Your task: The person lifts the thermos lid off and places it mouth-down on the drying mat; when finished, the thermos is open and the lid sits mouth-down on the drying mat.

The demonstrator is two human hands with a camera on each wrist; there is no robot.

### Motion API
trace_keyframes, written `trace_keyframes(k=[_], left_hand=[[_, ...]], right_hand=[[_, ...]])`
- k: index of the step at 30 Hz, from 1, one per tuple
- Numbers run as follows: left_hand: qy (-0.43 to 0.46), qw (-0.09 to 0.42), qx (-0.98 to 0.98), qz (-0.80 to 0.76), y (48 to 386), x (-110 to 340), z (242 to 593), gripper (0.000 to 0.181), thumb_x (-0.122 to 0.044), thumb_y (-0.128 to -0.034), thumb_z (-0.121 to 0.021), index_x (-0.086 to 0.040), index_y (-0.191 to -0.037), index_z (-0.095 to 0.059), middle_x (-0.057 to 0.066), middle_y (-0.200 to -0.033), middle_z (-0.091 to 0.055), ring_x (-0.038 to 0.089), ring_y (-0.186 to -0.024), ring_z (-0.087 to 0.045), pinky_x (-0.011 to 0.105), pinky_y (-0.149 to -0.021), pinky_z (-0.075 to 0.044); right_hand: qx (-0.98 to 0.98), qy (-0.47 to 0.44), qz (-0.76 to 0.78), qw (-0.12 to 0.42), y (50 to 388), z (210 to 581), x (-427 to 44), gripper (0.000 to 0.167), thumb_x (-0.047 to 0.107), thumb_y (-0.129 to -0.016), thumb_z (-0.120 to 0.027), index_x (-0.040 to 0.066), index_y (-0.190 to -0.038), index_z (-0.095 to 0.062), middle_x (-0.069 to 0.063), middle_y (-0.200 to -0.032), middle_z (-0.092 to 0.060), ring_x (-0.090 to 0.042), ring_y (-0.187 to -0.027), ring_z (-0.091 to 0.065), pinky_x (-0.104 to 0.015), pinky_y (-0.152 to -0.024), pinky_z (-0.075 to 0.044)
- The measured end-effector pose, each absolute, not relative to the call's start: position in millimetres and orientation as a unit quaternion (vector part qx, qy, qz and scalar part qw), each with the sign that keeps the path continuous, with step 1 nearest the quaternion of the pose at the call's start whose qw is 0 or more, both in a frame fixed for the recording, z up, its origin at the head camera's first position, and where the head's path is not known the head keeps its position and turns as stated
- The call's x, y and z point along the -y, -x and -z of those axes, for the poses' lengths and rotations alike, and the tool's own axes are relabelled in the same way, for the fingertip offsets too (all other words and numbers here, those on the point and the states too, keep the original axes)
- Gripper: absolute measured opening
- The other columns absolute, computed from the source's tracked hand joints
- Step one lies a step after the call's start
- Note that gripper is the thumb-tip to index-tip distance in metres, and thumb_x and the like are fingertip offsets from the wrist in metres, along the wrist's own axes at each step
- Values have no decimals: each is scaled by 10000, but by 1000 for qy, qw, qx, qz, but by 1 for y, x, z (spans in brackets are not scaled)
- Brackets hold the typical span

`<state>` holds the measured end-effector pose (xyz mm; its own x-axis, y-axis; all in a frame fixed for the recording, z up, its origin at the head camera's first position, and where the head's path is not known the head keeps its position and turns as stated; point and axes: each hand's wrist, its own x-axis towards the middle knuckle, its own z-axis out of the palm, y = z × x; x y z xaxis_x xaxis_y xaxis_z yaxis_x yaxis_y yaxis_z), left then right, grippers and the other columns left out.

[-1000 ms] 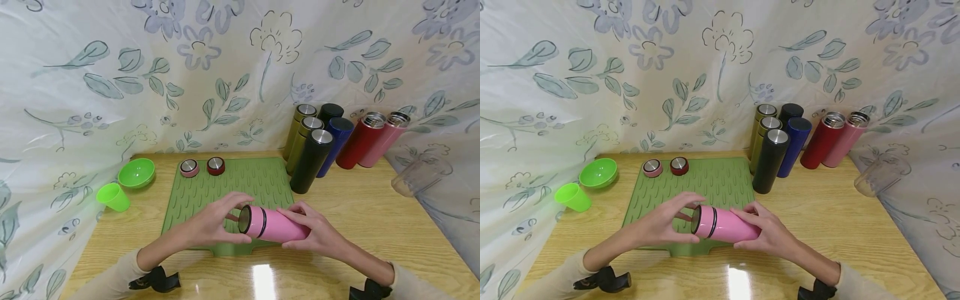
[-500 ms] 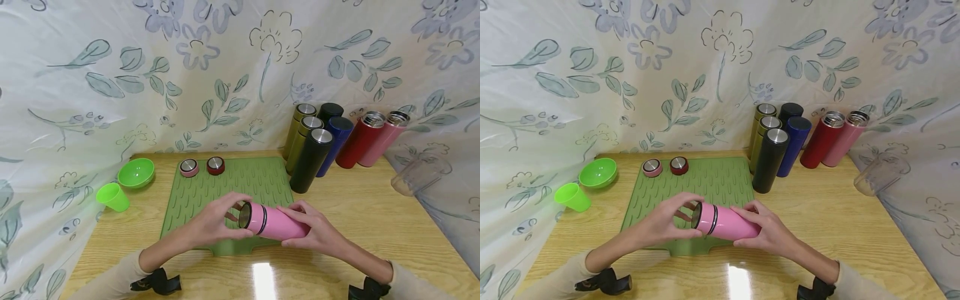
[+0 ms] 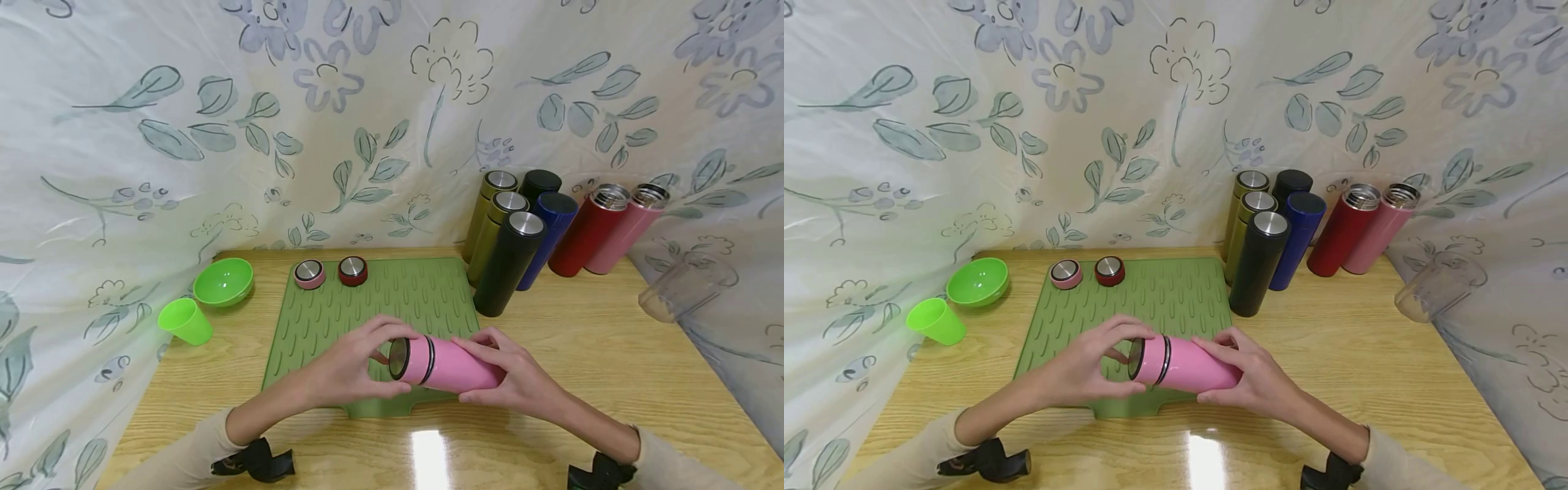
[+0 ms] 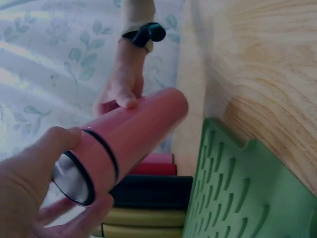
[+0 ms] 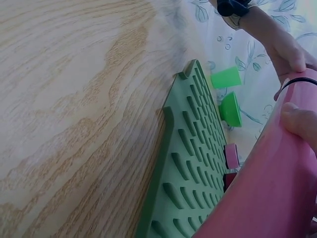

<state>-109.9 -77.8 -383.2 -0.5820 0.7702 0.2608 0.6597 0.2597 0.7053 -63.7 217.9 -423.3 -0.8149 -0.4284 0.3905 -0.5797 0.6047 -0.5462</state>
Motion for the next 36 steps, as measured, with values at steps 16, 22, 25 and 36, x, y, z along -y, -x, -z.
trace_keyframes(k=[16,22,25,36], left_hand=[[-450,71,-789,-413,108,76,381,626,-317,-822,-775,-194,-1356,-472,14,-1394,-435,162,-1171,-560,152,-803,-566],[-455,72,-789,-407,108,75,381,664,-269,-819,-780,-200,-1389,-447,45,-1407,-426,168,-1182,-562,143,-847,-550],[-445,63,-788,-421,109,76,381,597,-254,-824,-774,-190,-1346,-492,30,-1308,-524,147,-1073,-612,144,-804,-562],[-409,0,-794,-451,113,78,382,607,-249,-803,-782,-186,-1344,-513,16,-1197,-547,126,-1007,-601,181,-779,-580]], right_hand=[[891,-276,-347,101,62,425,-219,715,360,-701,-865,211,-1344,-593,53,-1150,-558,-57,-989,-530,-216,-729,-499],[890,-275,-347,110,63,426,-219,719,348,-691,-873,215,-1340,-595,49,-1149,-564,-62,-991,-533,-222,-734,-504],[890,-274,-347,113,63,426,-220,720,346,-689,-875,220,-1341,-594,51,-1149,-563,-61,-990,-531,-222,-737,-504],[893,-251,-352,127,65,428,-225,730,290,-660,-895,212,-1326,-605,19,-1157,-576,-70,-979,-535,-234,-731,-518]])
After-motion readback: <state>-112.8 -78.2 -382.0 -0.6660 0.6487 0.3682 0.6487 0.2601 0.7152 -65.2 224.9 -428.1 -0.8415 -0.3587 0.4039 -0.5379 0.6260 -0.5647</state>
